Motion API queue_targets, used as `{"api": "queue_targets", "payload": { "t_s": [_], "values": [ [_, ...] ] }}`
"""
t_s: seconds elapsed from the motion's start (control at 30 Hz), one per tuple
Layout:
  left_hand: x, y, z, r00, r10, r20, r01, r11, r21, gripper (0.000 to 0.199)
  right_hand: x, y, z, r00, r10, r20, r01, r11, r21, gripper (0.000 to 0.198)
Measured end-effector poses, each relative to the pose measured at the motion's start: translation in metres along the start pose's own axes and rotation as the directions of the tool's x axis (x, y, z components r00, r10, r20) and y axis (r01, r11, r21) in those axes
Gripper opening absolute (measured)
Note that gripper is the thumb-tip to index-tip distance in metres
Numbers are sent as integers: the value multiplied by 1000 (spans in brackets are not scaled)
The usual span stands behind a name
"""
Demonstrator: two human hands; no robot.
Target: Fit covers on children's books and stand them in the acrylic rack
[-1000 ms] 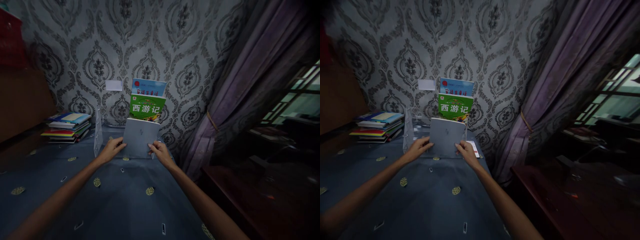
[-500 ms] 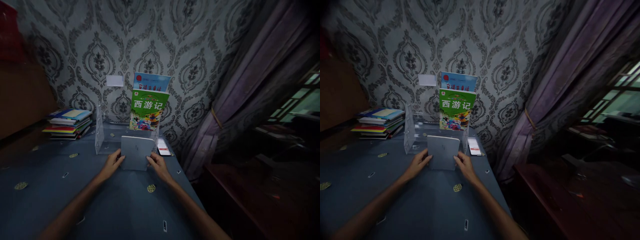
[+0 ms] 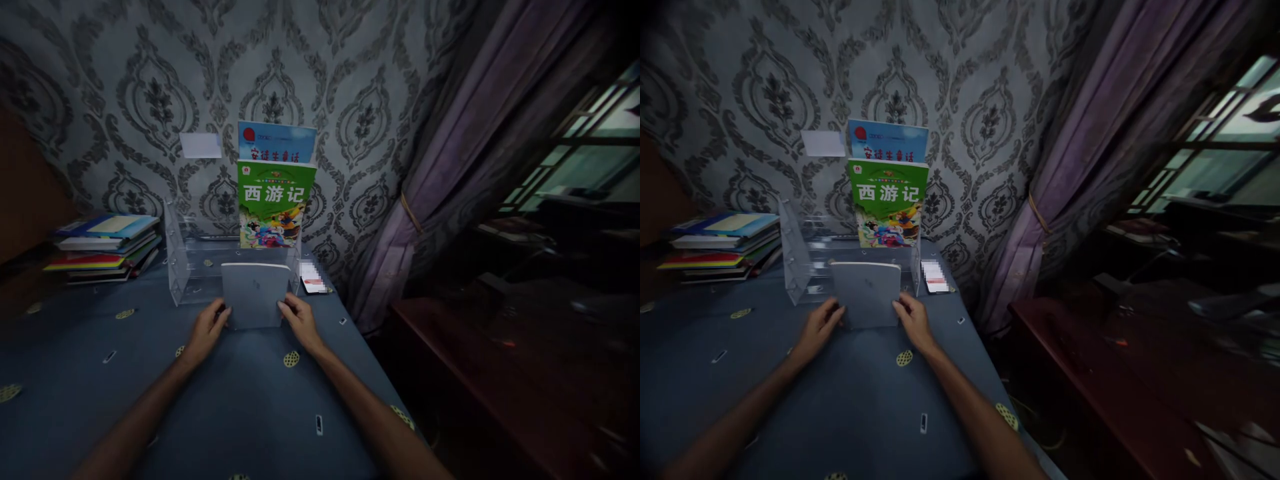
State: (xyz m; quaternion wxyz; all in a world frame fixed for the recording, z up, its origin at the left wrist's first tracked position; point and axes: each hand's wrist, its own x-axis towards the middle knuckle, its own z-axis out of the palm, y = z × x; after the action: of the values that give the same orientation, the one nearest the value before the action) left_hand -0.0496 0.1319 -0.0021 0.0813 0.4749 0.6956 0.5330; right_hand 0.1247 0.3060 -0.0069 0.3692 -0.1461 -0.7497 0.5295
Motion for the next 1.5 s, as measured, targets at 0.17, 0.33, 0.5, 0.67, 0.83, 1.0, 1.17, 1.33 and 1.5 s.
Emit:
{"api": "queue_targets", "payload": {
  "t_s": [0.17,0.33,0.5,0.67,0.83,1.0,1.17,1.33,1.5],
  "values": [
    [-8,0,3,999,-28,-23,29,999,20,32,-7,0,1,999,3,-37,-3,1000,6,31],
    [-11,-3,3,999,-16,-42,17,999,35,30,-14,0,5,997,7,-74,-8,1000,-12,27],
    [-15,-8,2,998,41,-43,-37,994,103,29,-19,-2,7,998,1,-62,-1,1000,-8,26],
    [-17,-9,3,994,84,-71,-73,987,141,29,-20,-3,6,998,0,-55,-2,999,-37,26],
    [-17,-8,3,993,93,-69,-82,985,153,28,-21,0,7,998,6,-69,-8,999,-35,25],
    [-17,-9,6,994,85,-75,-73,986,151,29,-21,2,7,998,-12,-66,8,999,-48,27],
    [-17,-8,10,989,91,-117,-74,987,139,29,-22,3,6,997,-21,-79,15,998,-68,27],
    [-16,-12,14,988,90,-129,-77,992,101,32,-22,4,5,994,-47,-96,39,996,-86,31],
    [-18,-20,16,990,80,-117,-72,995,72,31,-22,9,6,992,-64,-110,53,994,-99,33]
  ]
}}
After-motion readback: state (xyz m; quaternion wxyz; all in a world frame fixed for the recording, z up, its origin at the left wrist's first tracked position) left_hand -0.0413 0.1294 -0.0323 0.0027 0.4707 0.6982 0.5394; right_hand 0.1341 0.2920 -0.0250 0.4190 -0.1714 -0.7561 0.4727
